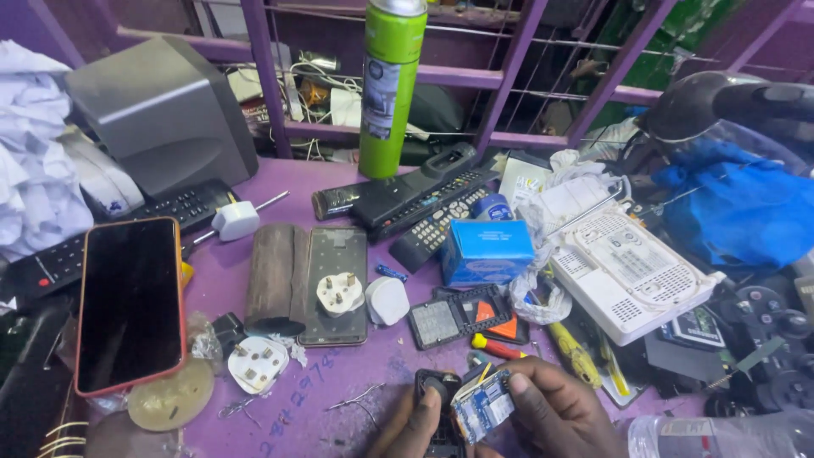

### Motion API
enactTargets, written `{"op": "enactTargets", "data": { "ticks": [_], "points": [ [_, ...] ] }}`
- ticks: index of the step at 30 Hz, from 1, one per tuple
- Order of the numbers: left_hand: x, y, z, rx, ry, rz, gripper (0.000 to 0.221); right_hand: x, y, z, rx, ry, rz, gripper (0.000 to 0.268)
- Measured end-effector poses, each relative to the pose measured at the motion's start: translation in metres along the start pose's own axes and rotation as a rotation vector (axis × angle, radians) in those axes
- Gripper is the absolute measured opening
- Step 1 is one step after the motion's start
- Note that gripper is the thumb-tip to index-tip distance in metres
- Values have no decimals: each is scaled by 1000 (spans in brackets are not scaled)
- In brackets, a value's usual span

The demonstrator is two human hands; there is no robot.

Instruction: Cleaning and disassembling a mobile phone for repair on a cluttered workbench.

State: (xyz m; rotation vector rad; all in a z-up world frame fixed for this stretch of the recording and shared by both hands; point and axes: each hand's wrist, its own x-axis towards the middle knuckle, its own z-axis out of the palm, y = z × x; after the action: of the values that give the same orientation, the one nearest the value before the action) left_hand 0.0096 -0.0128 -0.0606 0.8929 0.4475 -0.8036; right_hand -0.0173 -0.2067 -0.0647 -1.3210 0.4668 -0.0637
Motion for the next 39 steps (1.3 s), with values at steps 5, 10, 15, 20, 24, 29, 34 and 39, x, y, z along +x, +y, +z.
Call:
{"op": "enactTargets", "data": {
  "ticks": [5,10,15,20,24,29,34,39],
  "points": [
    [34,-31,-8,454,405,203,50,0,-2,1,90,10,160,30],
    [87,-46,-30,569,402,30,45,12,19,-19,120,-173,76,26],
    [15,-10,-1,438,307,45,49,1,11,-17,33,-170,130,26],
    [-44,18,27,230,191,-3,60,-22,-2,-10,-37,-158,106,23],
    [-76,33,28,552,140,10,66,-50,-17,10,-74,-137,83,23],
    [-85,47,19,927,76,28,73,-55,-16,18,-68,-181,85,21],
    [-88,50,11,1003,62,23,72,-52,-7,12,-148,-237,87,20],
    [-91,50,9,967,53,85,75,-50,0,9,-251,-237,83,19]
  ]
}}
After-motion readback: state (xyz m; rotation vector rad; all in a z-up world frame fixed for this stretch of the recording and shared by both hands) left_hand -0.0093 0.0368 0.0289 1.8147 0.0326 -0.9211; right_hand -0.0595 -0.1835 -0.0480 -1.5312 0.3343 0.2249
